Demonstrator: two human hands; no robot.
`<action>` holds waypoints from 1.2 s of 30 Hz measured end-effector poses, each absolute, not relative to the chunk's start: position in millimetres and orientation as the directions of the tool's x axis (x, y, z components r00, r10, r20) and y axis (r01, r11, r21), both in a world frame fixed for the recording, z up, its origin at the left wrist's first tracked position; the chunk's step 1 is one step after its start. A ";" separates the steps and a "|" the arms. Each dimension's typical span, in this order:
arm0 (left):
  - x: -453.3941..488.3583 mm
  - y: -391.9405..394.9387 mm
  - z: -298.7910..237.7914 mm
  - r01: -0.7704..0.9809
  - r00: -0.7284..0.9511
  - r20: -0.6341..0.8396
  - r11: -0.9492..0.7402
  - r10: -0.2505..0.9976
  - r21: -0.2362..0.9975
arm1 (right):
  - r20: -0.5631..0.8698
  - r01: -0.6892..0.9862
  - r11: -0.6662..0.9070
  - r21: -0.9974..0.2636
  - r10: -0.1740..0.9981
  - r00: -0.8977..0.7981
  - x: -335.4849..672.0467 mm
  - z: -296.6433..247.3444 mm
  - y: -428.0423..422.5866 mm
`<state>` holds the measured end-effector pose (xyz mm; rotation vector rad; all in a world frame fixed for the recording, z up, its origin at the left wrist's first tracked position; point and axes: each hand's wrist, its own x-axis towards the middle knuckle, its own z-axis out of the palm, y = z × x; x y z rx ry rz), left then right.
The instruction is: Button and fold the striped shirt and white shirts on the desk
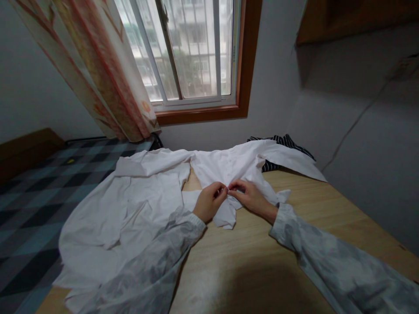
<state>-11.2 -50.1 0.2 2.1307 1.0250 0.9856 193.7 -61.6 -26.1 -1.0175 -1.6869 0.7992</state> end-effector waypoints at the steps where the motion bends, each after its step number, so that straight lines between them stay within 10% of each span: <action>1: -11.1 -50.4 0.2 0.402 0.437 0.372 -0.548 0.819 0.733 | 0.396 0.263 0.434 -0.862 0.899 -0.186 194.3 -26.2 -61.5; 36: -12.3 -39.2 0.5 0.108 0.343 0.271 -0.324 0.900 0.940 | 0.555 0.472 0.548 -0.691 0.820 -0.139 194.7 -7.0 -80.9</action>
